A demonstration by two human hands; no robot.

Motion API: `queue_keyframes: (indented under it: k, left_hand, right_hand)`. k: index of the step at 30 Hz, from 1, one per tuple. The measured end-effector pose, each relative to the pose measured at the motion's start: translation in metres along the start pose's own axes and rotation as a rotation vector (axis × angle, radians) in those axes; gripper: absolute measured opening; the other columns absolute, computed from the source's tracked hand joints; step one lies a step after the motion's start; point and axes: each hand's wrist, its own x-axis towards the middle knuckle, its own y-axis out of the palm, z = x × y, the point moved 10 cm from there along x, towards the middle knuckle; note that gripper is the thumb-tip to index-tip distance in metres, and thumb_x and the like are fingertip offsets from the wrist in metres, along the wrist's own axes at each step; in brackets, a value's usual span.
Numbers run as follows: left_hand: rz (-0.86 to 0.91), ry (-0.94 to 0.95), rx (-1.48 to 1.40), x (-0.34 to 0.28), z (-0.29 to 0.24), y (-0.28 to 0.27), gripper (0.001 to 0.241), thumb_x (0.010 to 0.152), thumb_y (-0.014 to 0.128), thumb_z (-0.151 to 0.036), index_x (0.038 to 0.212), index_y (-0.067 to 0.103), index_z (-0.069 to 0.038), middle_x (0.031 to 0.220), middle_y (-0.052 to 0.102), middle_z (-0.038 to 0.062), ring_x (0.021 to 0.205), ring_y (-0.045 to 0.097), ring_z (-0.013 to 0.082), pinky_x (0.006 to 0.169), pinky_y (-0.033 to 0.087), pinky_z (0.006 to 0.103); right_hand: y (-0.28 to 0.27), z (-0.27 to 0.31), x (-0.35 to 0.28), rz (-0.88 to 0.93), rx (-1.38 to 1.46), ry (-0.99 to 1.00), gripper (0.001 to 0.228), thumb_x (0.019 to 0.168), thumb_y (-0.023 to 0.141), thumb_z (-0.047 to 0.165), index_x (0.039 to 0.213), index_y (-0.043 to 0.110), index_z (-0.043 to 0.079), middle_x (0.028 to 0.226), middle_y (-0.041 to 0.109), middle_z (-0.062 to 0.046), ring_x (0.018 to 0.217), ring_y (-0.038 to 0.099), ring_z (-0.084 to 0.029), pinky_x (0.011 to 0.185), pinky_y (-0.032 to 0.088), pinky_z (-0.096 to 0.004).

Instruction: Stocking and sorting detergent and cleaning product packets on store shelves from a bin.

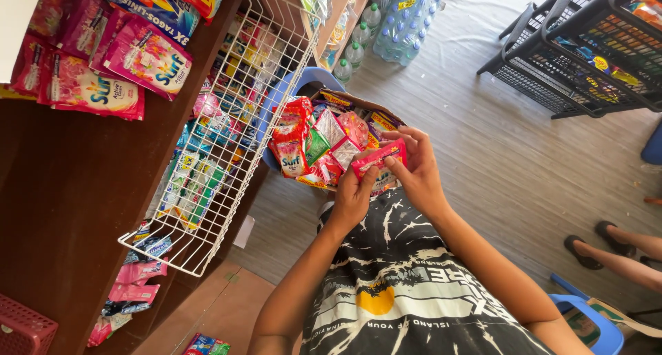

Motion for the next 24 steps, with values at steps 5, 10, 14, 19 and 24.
queue_keyframes:
  k: [5,10,14,19,24]
  left_hand:
    - [-0.019,0.054,0.012,0.003,-0.013,0.001,0.04,0.111,0.053,-0.023,0.143,0.05,0.001,0.136,0.061,0.011,0.123,0.06,0.0165,0.105,0.05,0.0313]
    - [0.098,-0.023,-0.164,0.013,-0.017,0.019,0.064,0.089,0.075,-0.01,0.144,0.044,0.0,0.129,0.061,0.01,0.117,0.062,0.016,0.097,0.054,0.032]
    - [-0.06,-0.213,-0.235,0.011,0.036,0.001,0.053,0.092,0.076,-0.003,0.139,0.054,0.005,0.127,0.067,0.015,0.113,0.067,0.0198,0.096,0.057,0.0346]
    - [-0.268,-0.344,-0.77,0.014,0.046,-0.027,0.05,0.091,0.072,-0.004,0.137,0.052,0.0,0.13,0.064,0.014,0.116,0.067,0.0243,0.098,0.057,0.0385]
    - [-0.515,-0.42,-0.796,0.009,0.054,-0.078,0.046,0.092,0.068,-0.008,0.135,0.054,-0.002,0.13,0.066,0.014,0.119,0.066,0.0266,0.102,0.056,0.0454]
  right_hand:
    - [-0.018,-0.034,0.007,-0.003,0.01,0.17,0.017,0.099,0.065,0.005,0.114,0.066,-0.001,0.115,0.073,-0.008,0.101,0.067,-0.009,0.089,0.057,-0.027]
    - [-0.028,-0.067,0.018,-0.077,0.066,0.199,0.009,0.1,0.07,0.002,0.107,0.07,-0.003,0.097,0.074,-0.007,0.087,0.065,-0.009,0.078,0.055,-0.026]
    - [-0.019,-0.066,0.034,-0.021,0.041,0.217,0.025,0.102,0.067,0.011,0.122,0.064,-0.003,0.109,0.072,-0.008,0.097,0.066,-0.011,0.085,0.056,-0.028]
    - [-0.014,-0.1,0.03,0.42,0.13,0.229,0.053,0.1,0.061,0.031,0.145,0.045,0.008,0.138,0.064,0.0,0.127,0.06,-0.009,0.105,0.049,-0.025]
    - [-0.001,-0.161,-0.002,0.654,-0.216,0.278,0.042,0.091,0.077,0.019,0.128,0.066,0.001,0.117,0.072,-0.006,0.106,0.061,-0.008,0.091,0.055,-0.03]
